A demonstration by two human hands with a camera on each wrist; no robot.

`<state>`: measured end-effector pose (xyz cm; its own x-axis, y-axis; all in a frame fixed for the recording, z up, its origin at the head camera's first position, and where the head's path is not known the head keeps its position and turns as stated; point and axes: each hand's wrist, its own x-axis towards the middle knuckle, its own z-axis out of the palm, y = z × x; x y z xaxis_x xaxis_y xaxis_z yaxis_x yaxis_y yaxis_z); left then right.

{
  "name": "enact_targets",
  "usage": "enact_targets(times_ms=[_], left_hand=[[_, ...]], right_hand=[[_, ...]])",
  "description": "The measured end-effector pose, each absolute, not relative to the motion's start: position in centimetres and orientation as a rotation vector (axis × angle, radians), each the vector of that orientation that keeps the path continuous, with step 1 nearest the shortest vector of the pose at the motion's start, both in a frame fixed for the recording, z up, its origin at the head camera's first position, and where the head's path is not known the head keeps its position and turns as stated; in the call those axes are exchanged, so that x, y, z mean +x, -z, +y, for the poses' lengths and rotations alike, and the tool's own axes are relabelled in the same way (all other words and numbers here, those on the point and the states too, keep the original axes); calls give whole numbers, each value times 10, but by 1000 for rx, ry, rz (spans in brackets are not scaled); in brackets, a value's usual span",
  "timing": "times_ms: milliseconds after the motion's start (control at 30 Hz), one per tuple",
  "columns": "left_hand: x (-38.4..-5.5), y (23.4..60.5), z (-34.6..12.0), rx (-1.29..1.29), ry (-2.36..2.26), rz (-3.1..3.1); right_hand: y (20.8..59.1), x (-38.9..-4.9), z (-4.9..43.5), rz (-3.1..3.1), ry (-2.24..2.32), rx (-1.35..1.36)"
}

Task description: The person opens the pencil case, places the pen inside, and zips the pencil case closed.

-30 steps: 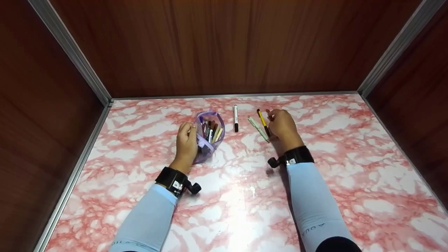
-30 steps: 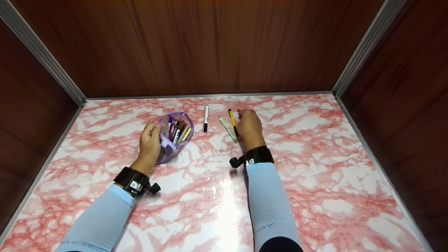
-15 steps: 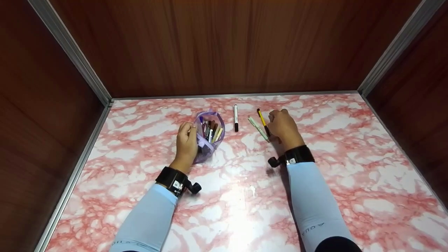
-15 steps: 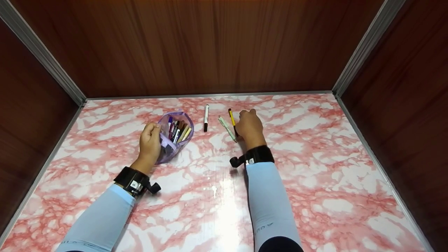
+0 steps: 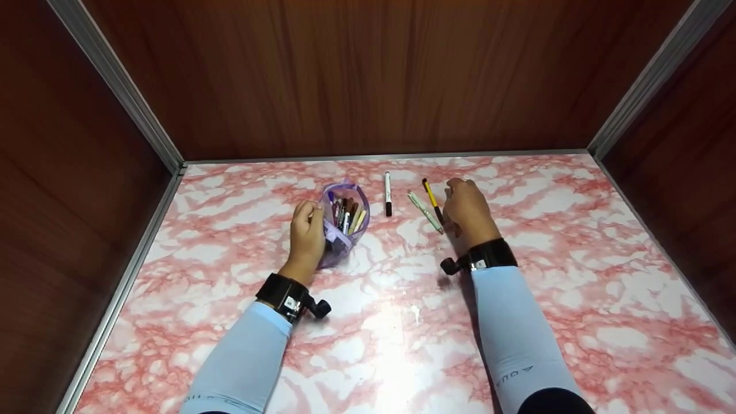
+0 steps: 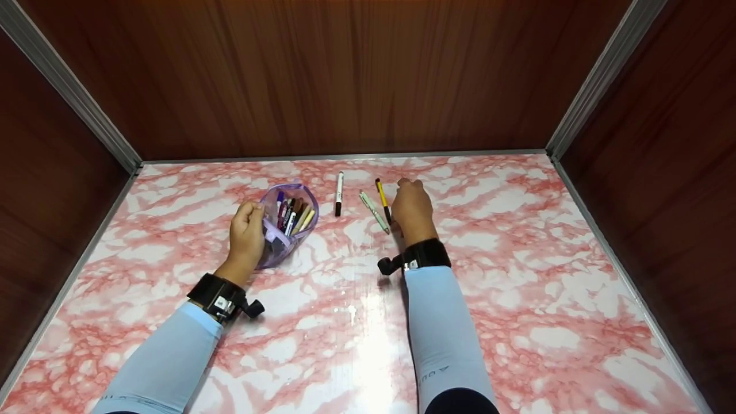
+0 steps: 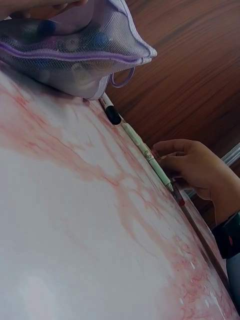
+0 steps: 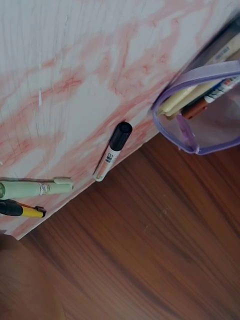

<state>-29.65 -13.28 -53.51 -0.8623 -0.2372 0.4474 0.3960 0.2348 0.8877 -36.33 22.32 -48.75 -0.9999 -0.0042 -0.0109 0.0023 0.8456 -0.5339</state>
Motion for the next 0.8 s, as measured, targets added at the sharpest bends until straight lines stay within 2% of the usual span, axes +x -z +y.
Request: enact_targets(times_ms=[167, 433, 800], left_hand=[[-297, 536, -133, -160, 1658, -2007], [-298, 536, -133, -148, 1658, -2006], [-303, 548, -135, -210, 1686, -1920]], right_hand=[[481, -366, 225, 3005, 990, 34], [453, -360, 215, 2899, 1474, 30], [450, -354, 162, 2318, 2336, 40]])
